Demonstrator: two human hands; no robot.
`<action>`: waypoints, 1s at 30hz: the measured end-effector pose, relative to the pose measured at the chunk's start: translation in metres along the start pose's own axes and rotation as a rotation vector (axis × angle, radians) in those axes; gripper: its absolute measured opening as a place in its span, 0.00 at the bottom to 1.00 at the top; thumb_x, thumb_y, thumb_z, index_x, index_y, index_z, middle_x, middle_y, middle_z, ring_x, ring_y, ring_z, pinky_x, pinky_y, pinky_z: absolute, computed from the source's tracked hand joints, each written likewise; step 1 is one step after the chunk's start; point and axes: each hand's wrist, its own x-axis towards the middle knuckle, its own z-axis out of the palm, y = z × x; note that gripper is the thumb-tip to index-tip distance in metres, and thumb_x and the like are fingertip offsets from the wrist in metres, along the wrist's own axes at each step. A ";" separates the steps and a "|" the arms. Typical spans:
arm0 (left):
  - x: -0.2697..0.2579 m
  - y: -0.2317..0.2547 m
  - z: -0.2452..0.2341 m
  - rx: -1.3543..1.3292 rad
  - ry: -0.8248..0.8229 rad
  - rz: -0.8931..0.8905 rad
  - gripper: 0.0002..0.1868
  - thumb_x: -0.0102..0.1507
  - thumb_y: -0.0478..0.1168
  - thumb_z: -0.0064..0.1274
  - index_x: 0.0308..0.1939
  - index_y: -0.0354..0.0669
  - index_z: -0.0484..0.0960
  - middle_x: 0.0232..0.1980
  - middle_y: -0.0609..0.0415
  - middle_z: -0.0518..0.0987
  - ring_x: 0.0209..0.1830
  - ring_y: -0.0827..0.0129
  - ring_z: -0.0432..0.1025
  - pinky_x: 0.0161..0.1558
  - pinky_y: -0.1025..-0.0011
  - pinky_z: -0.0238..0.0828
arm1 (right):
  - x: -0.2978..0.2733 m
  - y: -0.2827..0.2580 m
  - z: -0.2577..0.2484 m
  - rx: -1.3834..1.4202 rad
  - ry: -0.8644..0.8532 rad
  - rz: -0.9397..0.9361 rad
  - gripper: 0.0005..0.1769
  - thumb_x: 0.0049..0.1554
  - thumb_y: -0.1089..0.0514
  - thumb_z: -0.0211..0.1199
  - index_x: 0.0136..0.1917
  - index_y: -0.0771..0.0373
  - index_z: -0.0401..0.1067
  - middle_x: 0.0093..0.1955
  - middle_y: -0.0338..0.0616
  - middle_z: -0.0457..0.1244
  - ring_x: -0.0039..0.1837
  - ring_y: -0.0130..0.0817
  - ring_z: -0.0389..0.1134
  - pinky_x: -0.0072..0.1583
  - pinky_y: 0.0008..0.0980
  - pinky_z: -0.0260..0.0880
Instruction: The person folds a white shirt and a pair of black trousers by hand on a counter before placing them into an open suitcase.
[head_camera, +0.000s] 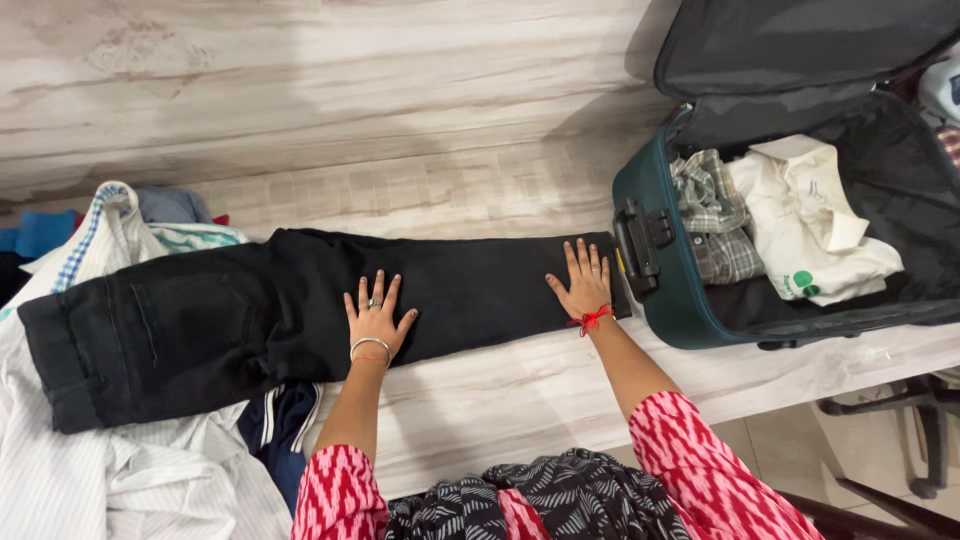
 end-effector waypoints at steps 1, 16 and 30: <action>0.000 -0.001 0.002 0.001 0.003 0.001 0.41 0.64 0.68 0.41 0.79 0.64 0.54 0.83 0.57 0.48 0.82 0.52 0.39 0.76 0.43 0.27 | 0.006 0.004 0.002 0.000 0.004 0.000 0.47 0.61 0.27 0.48 0.83 0.52 0.45 0.86 0.49 0.40 0.85 0.52 0.37 0.79 0.55 0.33; 0.004 0.000 -0.005 -0.031 0.022 -0.041 0.39 0.65 0.66 0.42 0.78 0.66 0.56 0.83 0.59 0.51 0.82 0.56 0.42 0.77 0.48 0.27 | 0.048 0.033 -0.018 0.349 0.017 0.331 0.37 0.63 0.40 0.57 0.77 0.63 0.59 0.78 0.59 0.55 0.76 0.58 0.58 0.72 0.49 0.62; 0.002 -0.002 -0.004 -0.085 0.041 -0.049 0.36 0.65 0.64 0.43 0.76 0.67 0.60 0.82 0.60 0.53 0.82 0.58 0.43 0.78 0.49 0.29 | 0.050 0.008 -0.023 0.016 -0.410 0.593 0.49 0.61 0.34 0.57 0.85 0.55 0.44 0.74 0.69 0.53 0.71 0.63 0.61 0.65 0.57 0.67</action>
